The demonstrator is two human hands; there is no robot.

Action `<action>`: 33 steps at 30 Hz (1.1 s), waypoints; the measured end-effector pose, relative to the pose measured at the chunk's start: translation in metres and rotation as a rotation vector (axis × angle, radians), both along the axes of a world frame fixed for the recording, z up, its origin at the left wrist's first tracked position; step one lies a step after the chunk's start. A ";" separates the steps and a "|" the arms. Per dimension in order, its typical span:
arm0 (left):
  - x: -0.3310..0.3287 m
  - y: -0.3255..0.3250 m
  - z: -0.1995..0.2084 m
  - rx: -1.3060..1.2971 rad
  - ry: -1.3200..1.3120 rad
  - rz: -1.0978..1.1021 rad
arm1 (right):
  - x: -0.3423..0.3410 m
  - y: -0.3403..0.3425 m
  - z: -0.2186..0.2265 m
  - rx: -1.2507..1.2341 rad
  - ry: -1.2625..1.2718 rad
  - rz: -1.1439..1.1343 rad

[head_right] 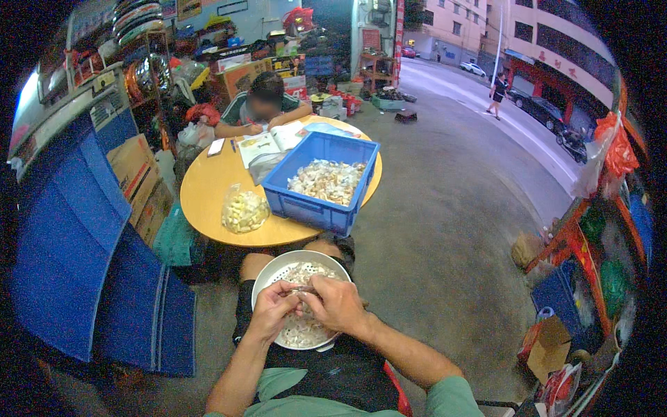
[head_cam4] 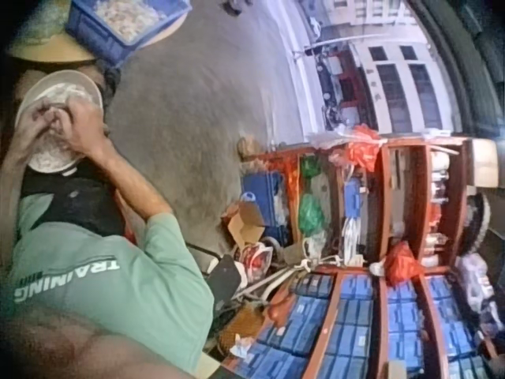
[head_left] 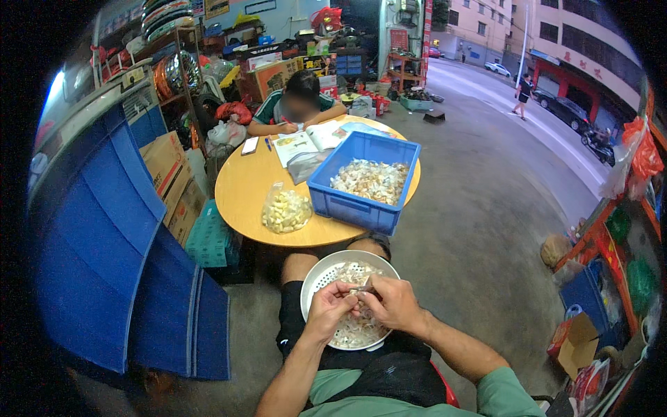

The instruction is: The person sits at a table and peels garlic cloves one by one using a small knife. Peeled cloves are placed into a plastic bag, while the skins are collected in a blue crate.

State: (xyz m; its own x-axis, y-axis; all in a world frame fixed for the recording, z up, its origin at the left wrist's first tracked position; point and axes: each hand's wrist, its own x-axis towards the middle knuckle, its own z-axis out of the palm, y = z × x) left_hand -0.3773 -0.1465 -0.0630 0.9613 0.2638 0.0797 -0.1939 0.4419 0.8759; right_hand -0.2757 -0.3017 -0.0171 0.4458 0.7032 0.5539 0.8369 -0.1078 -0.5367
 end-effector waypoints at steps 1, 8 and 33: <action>-0.001 0.000 0.000 -0.003 -0.006 -0.008 | -0.001 0.001 0.001 0.002 -0.014 -0.013; -0.006 0.000 0.003 0.055 -0.006 0.005 | 0.001 0.002 -0.003 -0.006 -0.060 0.031; -0.007 0.010 -0.003 -0.183 0.037 0.041 | 0.006 0.003 0.001 -0.072 0.123 0.090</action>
State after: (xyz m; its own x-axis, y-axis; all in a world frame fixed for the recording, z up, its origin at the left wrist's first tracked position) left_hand -0.3844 -0.1369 -0.0657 0.9509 0.3093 -0.0082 -0.1840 0.5867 0.7886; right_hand -0.2701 -0.2992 -0.0164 0.4401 0.7793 0.4462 0.7736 -0.0767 -0.6290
